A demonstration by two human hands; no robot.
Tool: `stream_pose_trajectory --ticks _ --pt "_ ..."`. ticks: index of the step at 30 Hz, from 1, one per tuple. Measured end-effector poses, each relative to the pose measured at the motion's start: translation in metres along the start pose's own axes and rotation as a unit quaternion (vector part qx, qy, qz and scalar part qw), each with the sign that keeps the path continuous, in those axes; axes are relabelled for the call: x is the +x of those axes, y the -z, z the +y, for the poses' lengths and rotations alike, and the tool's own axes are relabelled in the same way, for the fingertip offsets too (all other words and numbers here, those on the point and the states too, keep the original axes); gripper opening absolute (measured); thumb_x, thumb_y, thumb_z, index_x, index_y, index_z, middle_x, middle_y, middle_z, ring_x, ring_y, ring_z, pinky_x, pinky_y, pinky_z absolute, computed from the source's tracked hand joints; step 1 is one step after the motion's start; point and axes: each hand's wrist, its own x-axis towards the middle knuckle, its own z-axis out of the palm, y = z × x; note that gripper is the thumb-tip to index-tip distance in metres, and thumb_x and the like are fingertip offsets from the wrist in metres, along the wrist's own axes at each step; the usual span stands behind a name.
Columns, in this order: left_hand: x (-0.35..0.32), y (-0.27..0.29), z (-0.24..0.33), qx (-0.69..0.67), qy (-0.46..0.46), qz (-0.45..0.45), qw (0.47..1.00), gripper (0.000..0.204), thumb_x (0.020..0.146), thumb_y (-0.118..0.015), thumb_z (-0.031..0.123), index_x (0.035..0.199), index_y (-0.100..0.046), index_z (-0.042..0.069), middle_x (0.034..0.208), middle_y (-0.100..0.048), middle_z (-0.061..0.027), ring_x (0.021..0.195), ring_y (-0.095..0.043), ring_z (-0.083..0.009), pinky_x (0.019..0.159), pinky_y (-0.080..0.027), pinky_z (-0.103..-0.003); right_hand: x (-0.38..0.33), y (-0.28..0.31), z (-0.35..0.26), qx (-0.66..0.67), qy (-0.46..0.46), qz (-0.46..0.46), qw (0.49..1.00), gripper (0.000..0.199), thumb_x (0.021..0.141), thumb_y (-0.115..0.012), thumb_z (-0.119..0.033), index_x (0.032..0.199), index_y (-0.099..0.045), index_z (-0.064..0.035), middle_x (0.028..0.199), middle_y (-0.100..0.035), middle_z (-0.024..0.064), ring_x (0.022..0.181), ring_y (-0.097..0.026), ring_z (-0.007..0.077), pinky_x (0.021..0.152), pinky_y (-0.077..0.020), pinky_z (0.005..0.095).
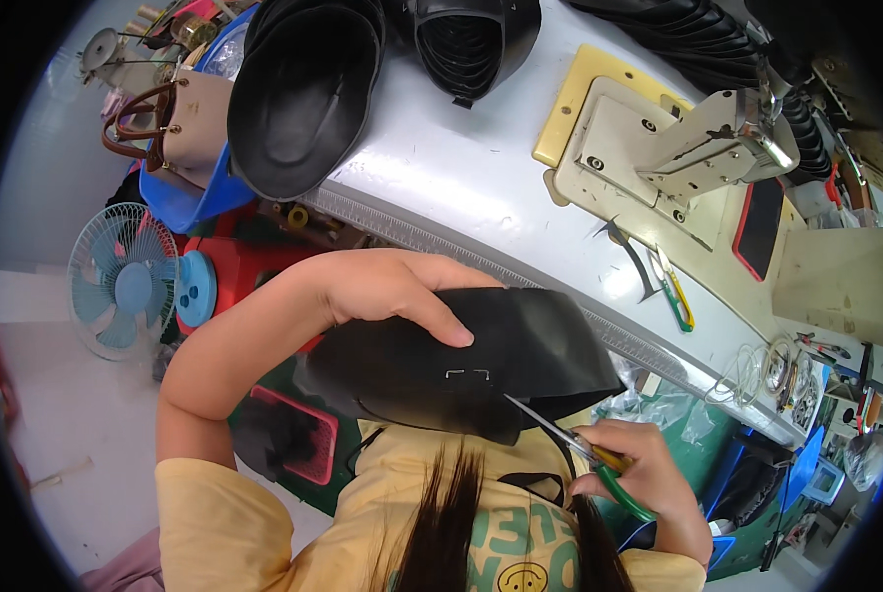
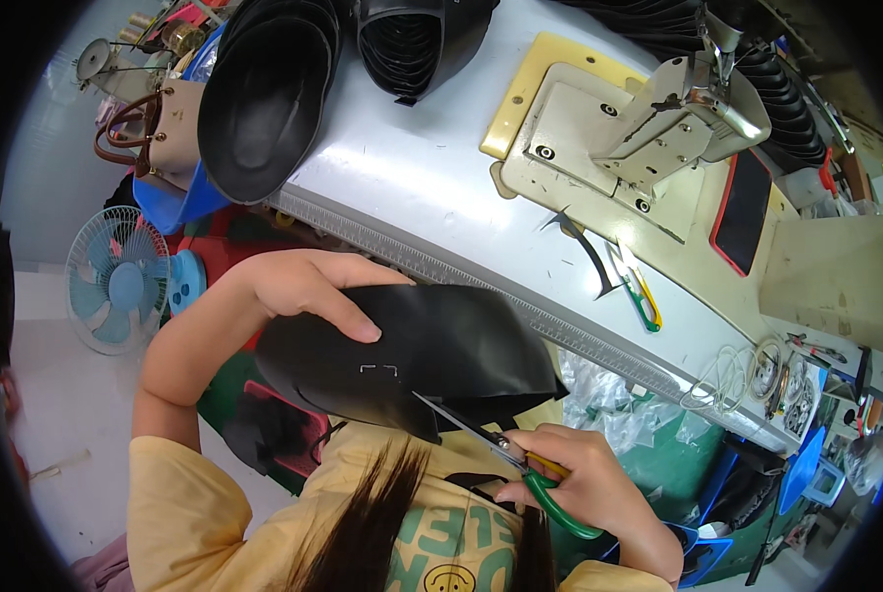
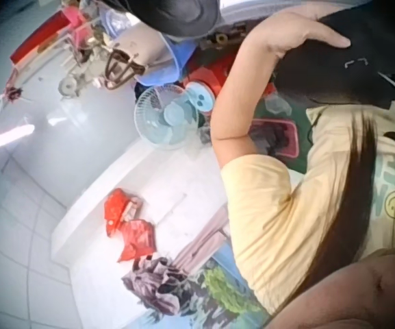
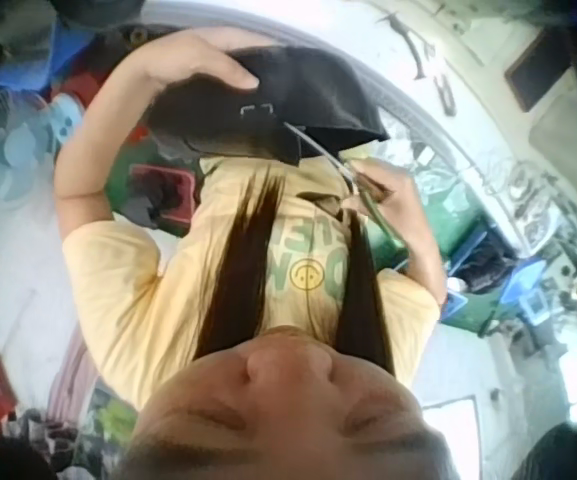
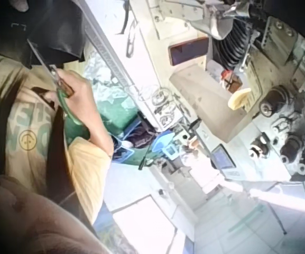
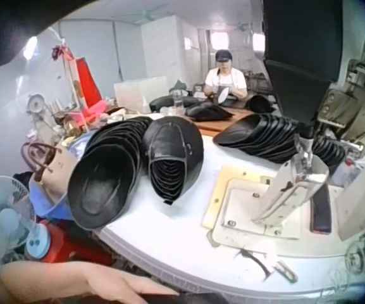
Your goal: The person uses green-handled scissors to trim excess material from the edges of black shoe parts. They handle the parts one at a time, picking them from a stack, cutting along the seams, and placing them back down. The task is performed at a workbench with a sewing machine visible in the background.
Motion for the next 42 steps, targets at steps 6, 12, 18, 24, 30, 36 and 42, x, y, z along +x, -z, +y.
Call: stream_pose_trajectory --ticks 6,12,18,24,30,36,42 --pt "0.021 0.006 -0.022 0.005 0.057 -0.077 0.995 0.047 0.075 -0.062 0.004 0.119 -0.049 -0.002 0.108 -0.057 -0.0067 0.097 -0.052 -0.0135 0.087 -0.04 -0.026 -0.007 -0.004 0.011 -0.062 -0.024 -0.035 0.997 0.049 0.062 -0.08 -0.024 0.101 -0.061 -0.0033 0.059 -0.048 0.0062 0.05 -0.048 0.0183 0.048 -0.0387 0.0271" --pt "0.039 0.005 -0.041 0.028 0.109 -0.112 0.987 0.048 0.075 -0.063 0.004 0.121 -0.048 -0.001 0.108 -0.057 -0.0067 0.096 -0.053 -0.0133 0.085 -0.042 -0.025 -0.007 -0.014 0.009 -0.049 -0.062 -0.046 0.996 0.048 0.059 -0.081 -0.021 0.098 -0.062 -0.0026 0.059 -0.044 0.006 0.05 -0.042 0.018 0.047 -0.0333 0.0286" --pt "0.053 0.008 -0.052 0.013 0.145 -0.145 0.979 0.05 0.075 -0.063 0.003 0.122 -0.048 0.0 0.109 -0.058 -0.0076 0.096 -0.054 -0.0134 0.084 -0.043 -0.025 -0.007 -0.008 0.014 -0.081 -0.037 -0.086 0.992 0.045 0.061 -0.079 -0.026 0.097 -0.062 -0.0032 0.06 -0.049 0.0064 0.049 -0.048 0.0189 0.047 -0.0378 0.0279" --pt "0.064 0.006 -0.057 0.025 0.169 -0.16 0.972 0.057 0.073 -0.065 0.004 0.126 -0.045 0.002 0.113 -0.056 -0.0072 0.099 -0.053 -0.0132 0.086 -0.041 -0.023 -0.005 -0.01 0.016 -0.069 -0.048 -0.1 0.991 0.045 0.063 -0.079 -0.027 0.095 -0.061 -0.0022 0.062 -0.052 0.0072 0.05 -0.052 0.0205 0.047 -0.0406 0.028" --pt "0.061 -0.004 -0.056 0.061 0.147 -0.131 0.978 0.061 0.073 -0.067 0.005 0.129 -0.042 0.002 0.12 -0.052 -0.0081 0.103 -0.051 -0.0137 0.088 -0.039 -0.023 -0.006 -0.008 0.031 0.041 -0.077 -0.158 0.984 0.045 0.067 -0.077 -0.022 0.103 -0.06 -0.0012 0.071 -0.059 0.0079 0.058 -0.053 0.0107 0.054 -0.0411 0.023" --pt "0.07 -0.002 -0.063 0.012 0.14 -0.205 0.969 0.059 0.073 -0.066 0.006 0.127 -0.043 0.0 0.118 -0.053 -0.0078 0.102 -0.05 -0.0123 0.087 -0.04 -0.024 -0.011 -0.009 0.041 0.239 -0.214 -0.213 0.923 0.045 0.072 -0.075 -0.018 0.109 -0.058 0.0015 0.081 -0.063 0.0034 0.07 -0.05 0.0043 0.064 -0.0424 0.021" --pt "0.056 -0.019 -0.047 0.358 -0.029 -0.088 0.929 0.043 0.075 -0.066 0.013 0.11 -0.045 0.0 0.098 -0.058 -0.0104 0.091 -0.056 -0.0219 0.078 -0.044 -0.03 -0.016 -0.008 0.039 0.127 -0.178 -0.189 0.957 0.045 0.072 -0.075 -0.02 0.108 -0.059 0.0006 0.079 -0.062 0.0035 0.07 -0.048 0.0056 0.064 -0.0426 0.022"
